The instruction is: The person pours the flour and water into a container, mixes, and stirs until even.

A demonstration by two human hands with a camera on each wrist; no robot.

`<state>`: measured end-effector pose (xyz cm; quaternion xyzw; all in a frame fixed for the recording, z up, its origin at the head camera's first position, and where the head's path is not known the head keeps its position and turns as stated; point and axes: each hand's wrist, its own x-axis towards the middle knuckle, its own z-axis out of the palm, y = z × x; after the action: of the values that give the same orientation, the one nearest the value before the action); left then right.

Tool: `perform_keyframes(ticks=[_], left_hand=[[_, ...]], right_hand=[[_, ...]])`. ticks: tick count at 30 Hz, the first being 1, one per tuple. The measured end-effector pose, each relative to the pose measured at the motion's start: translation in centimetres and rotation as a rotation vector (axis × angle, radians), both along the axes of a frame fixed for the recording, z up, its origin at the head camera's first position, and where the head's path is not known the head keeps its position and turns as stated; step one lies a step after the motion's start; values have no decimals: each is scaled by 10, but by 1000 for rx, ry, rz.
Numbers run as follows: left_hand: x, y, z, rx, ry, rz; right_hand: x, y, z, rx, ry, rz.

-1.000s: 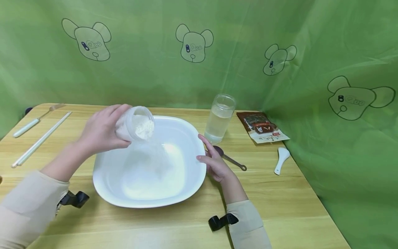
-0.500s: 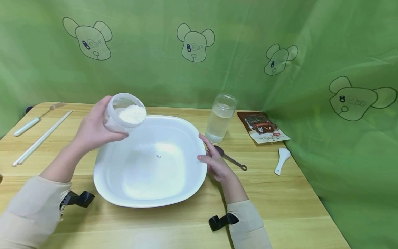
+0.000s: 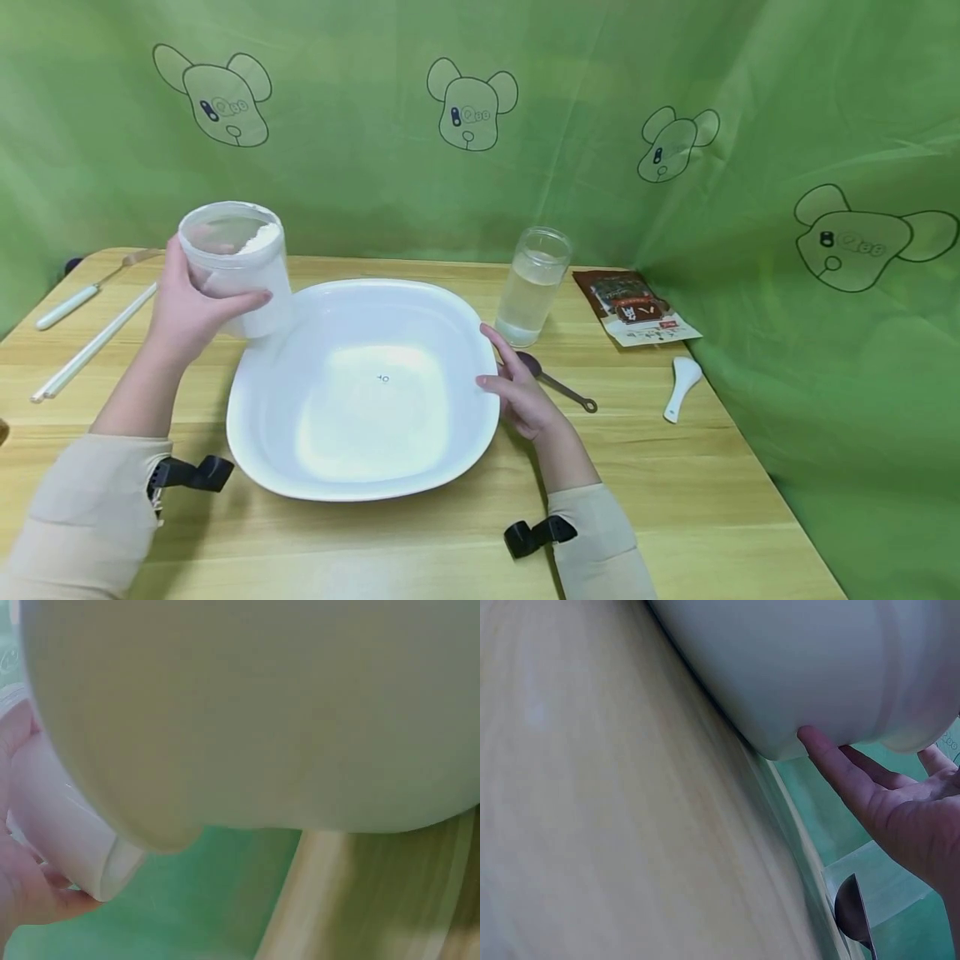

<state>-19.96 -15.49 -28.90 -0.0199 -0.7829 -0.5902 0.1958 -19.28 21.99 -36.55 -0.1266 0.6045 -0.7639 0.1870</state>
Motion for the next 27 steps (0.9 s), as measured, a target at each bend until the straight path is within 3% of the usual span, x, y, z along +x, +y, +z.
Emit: perform_keyframes(ticks=[9, 12, 16, 20, 24, 27], left_hand=[[-8, -14, -18, 245, 76, 59], [-24, -27, -38, 374, 113, 47], [-32, -34, -49, 400, 104, 103], [-26, -33, -46, 276, 66, 199], [-26, -37, -56, 169, 64, 242], [-27, -39, -66, 151, 60, 257]], right_hand=[[1, 0, 0, 7, -12, -5], [1, 0, 1, 11, -13, -10], [1, -1, 1, 4, -15, -14], [1, -1, 1, 6, -19, -15], [1, -1, 1, 8, -20, -15], [1, -1, 1, 8, -20, -10]])
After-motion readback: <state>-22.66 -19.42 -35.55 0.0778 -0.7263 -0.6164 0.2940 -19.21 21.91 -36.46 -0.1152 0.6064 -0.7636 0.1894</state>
